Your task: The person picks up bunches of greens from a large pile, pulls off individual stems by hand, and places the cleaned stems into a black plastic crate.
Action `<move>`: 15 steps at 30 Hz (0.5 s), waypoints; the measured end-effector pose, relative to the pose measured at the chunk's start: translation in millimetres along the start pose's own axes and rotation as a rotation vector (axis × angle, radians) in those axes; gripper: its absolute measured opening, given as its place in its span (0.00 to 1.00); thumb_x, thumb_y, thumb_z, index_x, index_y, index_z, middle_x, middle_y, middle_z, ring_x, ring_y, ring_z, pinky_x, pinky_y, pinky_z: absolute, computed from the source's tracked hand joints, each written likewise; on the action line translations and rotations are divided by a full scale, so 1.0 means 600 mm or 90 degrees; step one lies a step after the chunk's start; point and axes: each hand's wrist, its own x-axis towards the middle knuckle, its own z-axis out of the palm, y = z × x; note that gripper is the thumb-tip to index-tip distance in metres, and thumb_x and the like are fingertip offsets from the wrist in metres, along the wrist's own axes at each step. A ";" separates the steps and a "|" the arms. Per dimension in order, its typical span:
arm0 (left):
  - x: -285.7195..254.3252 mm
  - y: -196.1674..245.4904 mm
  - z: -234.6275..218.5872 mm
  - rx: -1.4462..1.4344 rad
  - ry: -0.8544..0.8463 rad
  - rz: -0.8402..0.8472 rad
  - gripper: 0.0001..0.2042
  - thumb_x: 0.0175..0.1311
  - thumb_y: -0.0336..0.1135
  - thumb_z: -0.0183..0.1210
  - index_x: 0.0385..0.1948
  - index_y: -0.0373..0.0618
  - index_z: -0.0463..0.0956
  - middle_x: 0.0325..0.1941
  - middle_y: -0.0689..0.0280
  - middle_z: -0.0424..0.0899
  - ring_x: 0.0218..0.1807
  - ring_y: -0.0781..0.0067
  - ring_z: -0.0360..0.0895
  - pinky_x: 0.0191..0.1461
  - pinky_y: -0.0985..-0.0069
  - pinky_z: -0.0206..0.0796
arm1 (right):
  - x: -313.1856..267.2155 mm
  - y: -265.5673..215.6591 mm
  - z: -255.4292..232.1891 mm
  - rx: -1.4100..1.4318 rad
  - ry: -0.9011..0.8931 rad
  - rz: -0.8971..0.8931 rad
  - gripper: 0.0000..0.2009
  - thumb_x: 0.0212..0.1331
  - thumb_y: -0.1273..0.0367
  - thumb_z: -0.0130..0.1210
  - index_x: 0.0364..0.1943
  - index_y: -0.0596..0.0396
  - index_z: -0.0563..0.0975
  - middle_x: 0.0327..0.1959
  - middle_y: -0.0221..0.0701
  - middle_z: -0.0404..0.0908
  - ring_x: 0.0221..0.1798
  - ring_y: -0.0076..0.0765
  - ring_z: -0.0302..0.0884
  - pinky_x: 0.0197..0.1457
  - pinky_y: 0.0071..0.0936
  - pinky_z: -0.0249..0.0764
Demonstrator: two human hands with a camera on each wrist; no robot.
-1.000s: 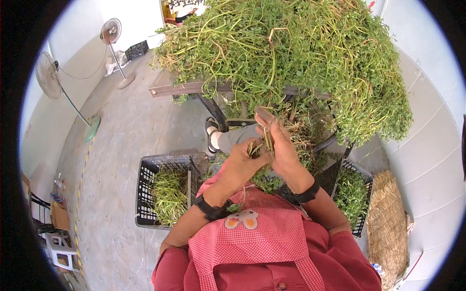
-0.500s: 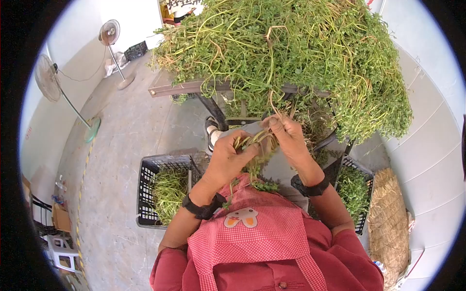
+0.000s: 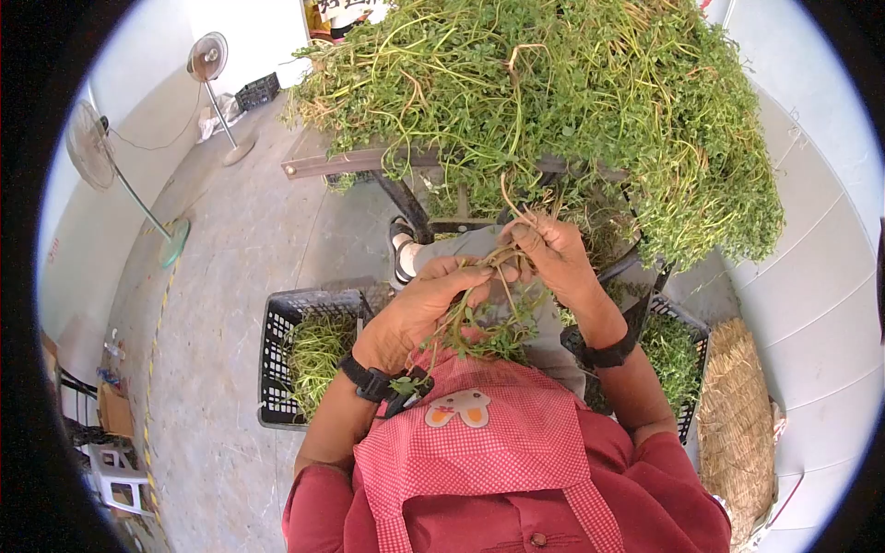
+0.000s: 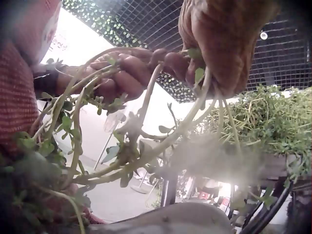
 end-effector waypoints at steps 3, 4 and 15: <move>0.000 -0.006 0.002 -0.001 0.003 0.012 0.12 0.66 0.38 0.51 0.41 0.38 0.76 0.19 0.77 0.64 0.17 0.87 0.61 0.16 0.85 0.62 | -0.001 -0.001 0.001 0.037 -0.010 -0.004 0.13 0.67 0.64 0.47 0.35 0.60 0.77 0.22 0.25 0.77 0.19 0.13 0.68 0.20 0.13 0.62; 0.001 -0.007 0.001 -0.001 0.003 0.011 0.12 0.66 0.38 0.51 0.41 0.38 0.76 0.19 0.77 0.64 0.17 0.87 0.61 0.16 0.85 0.62 | -0.002 -0.003 0.000 0.037 -0.009 -0.004 0.13 0.67 0.64 0.47 0.35 0.60 0.77 0.22 0.25 0.77 0.19 0.13 0.68 0.20 0.13 0.62; 0.016 -0.037 -0.016 0.679 0.118 0.127 0.10 0.67 0.36 0.46 0.40 0.43 0.73 0.26 0.68 0.73 0.30 0.78 0.70 0.37 0.78 0.65 | -0.013 -0.017 0.028 -0.439 0.036 -0.277 0.09 0.59 0.67 0.53 0.37 0.60 0.77 0.26 0.32 0.79 0.30 0.30 0.79 0.33 0.28 0.73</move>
